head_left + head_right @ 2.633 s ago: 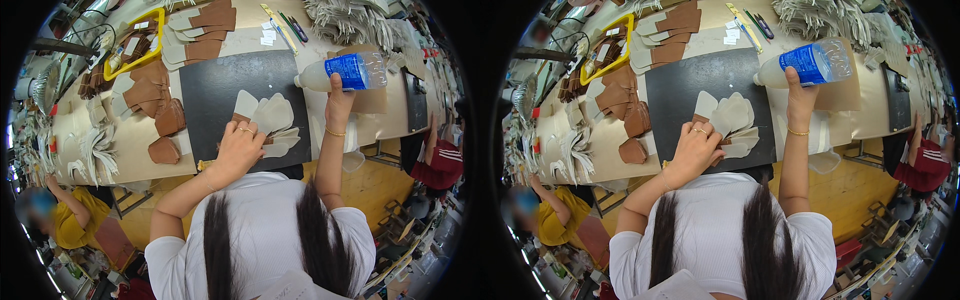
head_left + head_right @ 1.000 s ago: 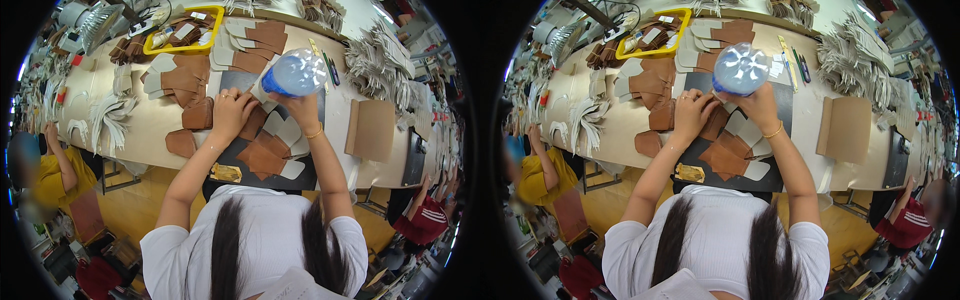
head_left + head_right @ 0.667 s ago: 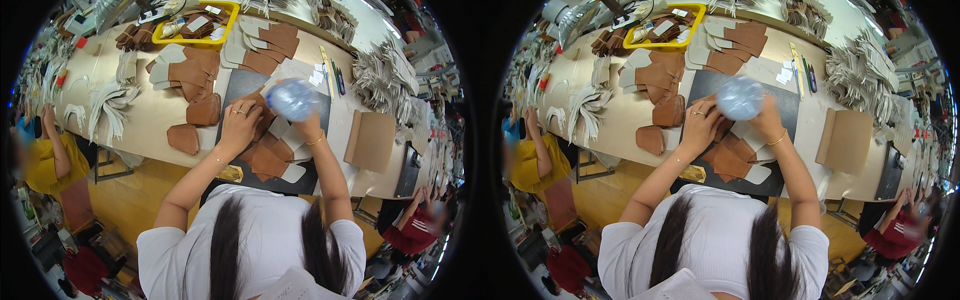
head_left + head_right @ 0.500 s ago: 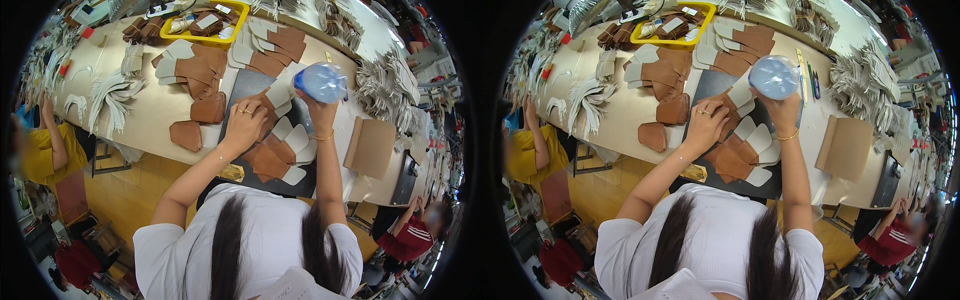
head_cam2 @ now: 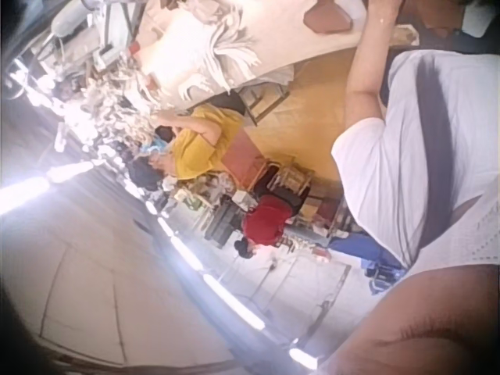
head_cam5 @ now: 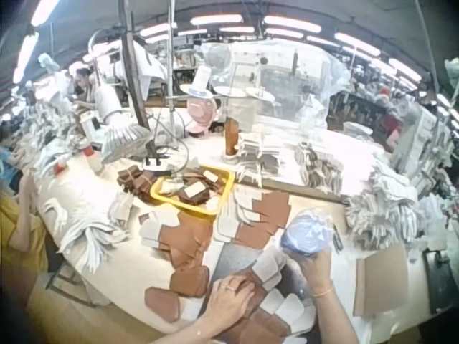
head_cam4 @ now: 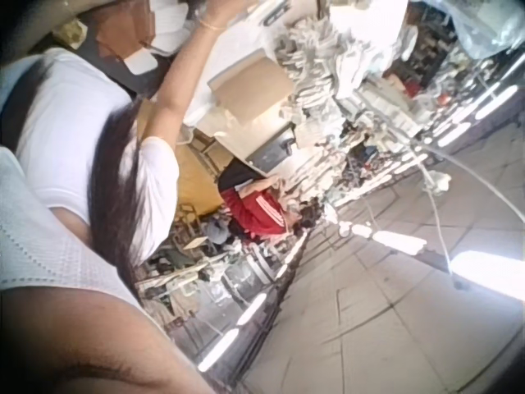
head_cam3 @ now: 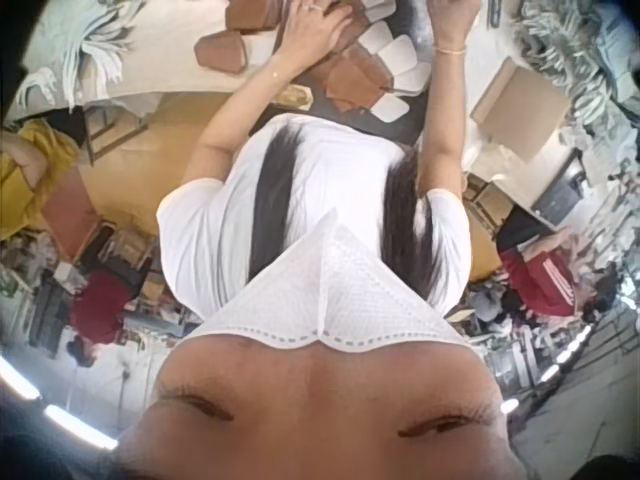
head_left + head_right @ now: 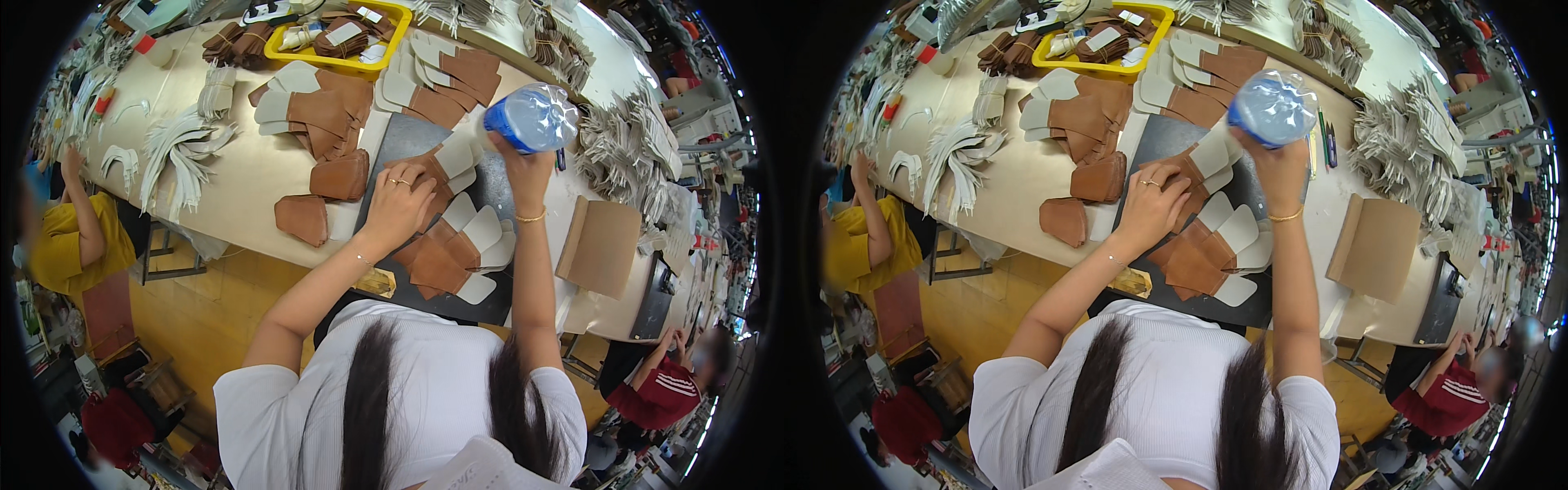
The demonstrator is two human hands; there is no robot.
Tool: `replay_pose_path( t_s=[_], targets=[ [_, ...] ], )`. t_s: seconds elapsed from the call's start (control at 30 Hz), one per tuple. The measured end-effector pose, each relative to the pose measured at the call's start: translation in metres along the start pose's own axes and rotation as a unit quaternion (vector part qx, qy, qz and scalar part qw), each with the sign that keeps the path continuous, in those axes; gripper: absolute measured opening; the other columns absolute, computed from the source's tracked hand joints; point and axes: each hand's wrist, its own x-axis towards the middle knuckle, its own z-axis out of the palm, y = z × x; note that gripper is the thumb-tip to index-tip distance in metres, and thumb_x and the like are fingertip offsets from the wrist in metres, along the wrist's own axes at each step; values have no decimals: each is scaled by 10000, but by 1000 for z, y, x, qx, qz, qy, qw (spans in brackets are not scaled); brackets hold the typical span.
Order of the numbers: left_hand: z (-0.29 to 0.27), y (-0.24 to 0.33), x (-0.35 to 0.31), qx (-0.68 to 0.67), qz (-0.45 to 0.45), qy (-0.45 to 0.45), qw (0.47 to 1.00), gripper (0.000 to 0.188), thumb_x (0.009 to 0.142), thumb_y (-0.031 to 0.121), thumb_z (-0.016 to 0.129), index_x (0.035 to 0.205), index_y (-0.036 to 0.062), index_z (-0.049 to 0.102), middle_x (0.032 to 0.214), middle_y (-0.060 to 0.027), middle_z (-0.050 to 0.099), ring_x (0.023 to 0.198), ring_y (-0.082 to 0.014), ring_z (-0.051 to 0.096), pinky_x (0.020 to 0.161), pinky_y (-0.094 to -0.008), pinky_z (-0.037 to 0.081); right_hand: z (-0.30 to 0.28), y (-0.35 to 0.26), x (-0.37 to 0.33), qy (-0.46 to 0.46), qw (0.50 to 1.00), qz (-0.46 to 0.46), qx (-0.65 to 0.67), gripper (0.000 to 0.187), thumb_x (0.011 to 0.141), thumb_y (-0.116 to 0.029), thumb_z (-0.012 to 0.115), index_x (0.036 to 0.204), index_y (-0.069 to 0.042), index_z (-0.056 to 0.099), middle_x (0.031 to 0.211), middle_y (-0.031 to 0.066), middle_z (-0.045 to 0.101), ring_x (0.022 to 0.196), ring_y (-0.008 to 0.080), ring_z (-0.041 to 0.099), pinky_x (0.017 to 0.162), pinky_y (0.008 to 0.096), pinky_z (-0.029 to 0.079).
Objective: The person applies liquid from a plastic bottle onto brown leather pieces and presses them onto white backing pieces on a worktable. They handle the pieces one at a time, repeatedly applying liquid and pressing the parts together.
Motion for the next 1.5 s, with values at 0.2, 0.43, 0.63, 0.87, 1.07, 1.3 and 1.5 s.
replay_pose_path(
  t_s=[0.2,0.43,0.63,0.87,1.07,1.3,1.5],
  targets=[
    [-5,3,0,26,-8,-7,1000,222,811,146,676,1021,76,668,1108,-92,569,1083,-291,518,900,-427,388,39,-19,-20,-124,990,-63,-30,519,685,-275,856,1085,-19,650,950,150,709,805,297,694,715,343,533],
    [-5,2,3,-10,-12,-10,1000,235,810,189,693,1015,78,668,1075,-71,585,1071,-264,532,905,-413,388,8,17,16,21,997,11,-74,472,703,-321,843,1018,-12,675,900,145,713,776,266,694,689,337,525],
    [-6,-7,21,-61,-84,-43,994,236,799,188,709,991,59,661,958,-95,589,928,-310,544,818,-414,420,14,-15,2,-83,996,-9,-9,479,689,-307,853,1036,-28,676,901,132,713,812,252,694,715,336,526],
    [1,-7,38,-60,-129,-39,989,217,738,112,740,913,39,634,950,-132,581,936,-355,543,816,-430,448,5,-1,7,-32,993,9,-109,596,708,-334,837,1173,-65,576,934,163,694,835,306,687,696,374,534],
    [-6,-5,48,-152,-188,-80,967,245,709,78,761,909,35,627,846,-117,599,859,-321,580,759,-407,463,-42,18,-10,76,996,-1,-46,506,722,-176,844,1119,36,614,961,112,694,858,198,659,790,319,509],
    [-24,-27,61,-237,-282,-205,907,328,689,80,790,970,31,627,694,-30,574,673,-163,580,642,-330,469,-56,18,-32,174,975,86,105,493,738,-48,817,1153,67,579,1096,117,637,940,190,620,881,316,498],
    [-60,-66,69,-559,-374,-22,739,277,806,186,773,998,34,644,770,-16,629,564,-90,597,473,-199,472,-68,25,-47,164,975,85,122,563,733,-51,824,1207,54,540,1139,108,604,1000,183,597,910,322,481]
  ],
)
